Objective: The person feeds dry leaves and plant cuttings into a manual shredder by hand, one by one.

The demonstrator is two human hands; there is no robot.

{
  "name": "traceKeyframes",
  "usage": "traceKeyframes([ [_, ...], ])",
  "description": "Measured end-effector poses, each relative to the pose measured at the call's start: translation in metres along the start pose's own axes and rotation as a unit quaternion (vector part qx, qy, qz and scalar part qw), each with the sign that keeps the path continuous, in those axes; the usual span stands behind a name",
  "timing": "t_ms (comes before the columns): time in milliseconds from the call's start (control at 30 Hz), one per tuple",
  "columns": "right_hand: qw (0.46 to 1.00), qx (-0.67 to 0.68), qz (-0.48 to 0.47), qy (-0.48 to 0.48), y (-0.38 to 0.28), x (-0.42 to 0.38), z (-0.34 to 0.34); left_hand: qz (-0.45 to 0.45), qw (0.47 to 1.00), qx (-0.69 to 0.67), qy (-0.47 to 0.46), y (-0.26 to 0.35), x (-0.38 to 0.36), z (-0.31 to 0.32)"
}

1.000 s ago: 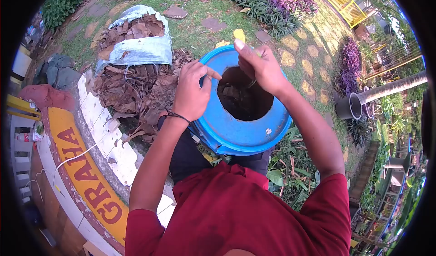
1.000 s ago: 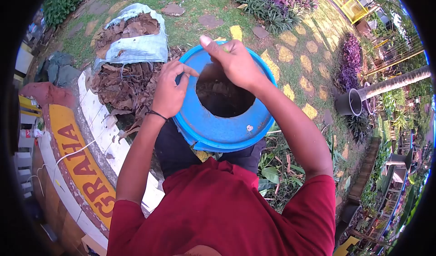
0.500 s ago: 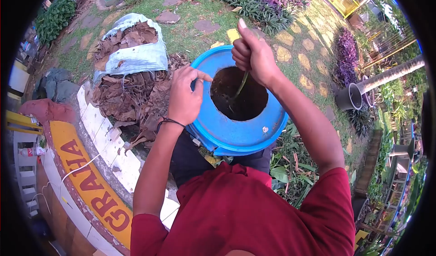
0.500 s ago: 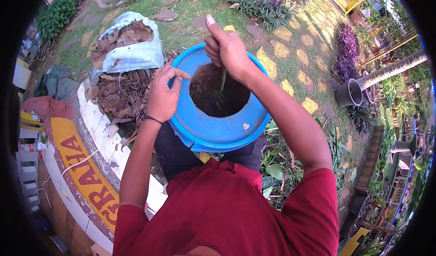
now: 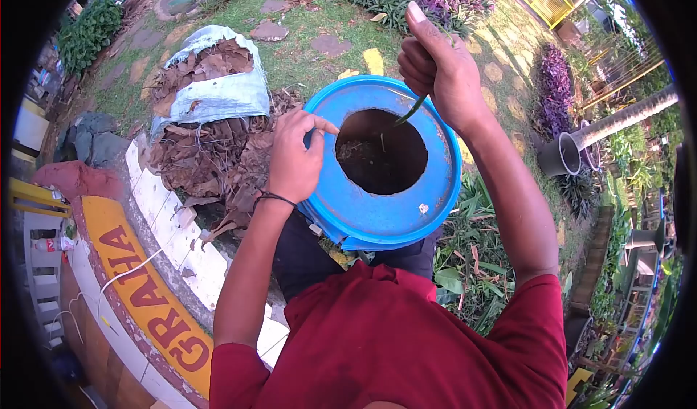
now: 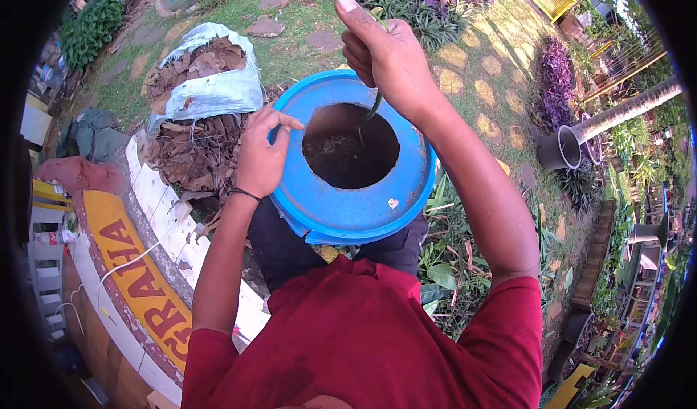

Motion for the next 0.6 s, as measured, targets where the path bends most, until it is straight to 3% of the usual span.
traceKeyframes([
  [200,0.983,-0.143,0.116,-0.012,0.070,-0.002,0.001,-0.002,1.000,0.009,0.004,0.001,-0.002,-0.002],
  [400,0.999,0.001,-0.035,0.026,-0.004,-0.024,0.003,-0.017,0.999,0.002,-0.031,-0.004,0.000,0.003],
  [600,0.976,0.108,-0.174,0.072,-0.091,-0.078,-0.038,-0.008,0.999,0.017,-0.040,-0.001,0.001,0.004],
])
Point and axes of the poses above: each hand's wrist, its own x-axis towards the middle knuckle, its own z-axis out of the palm, y = z × x, the point moved 9 cm from there along x, towards the middle knuckle, and after that the axes turned 14 degrees about -y, right-handed, at the moved point
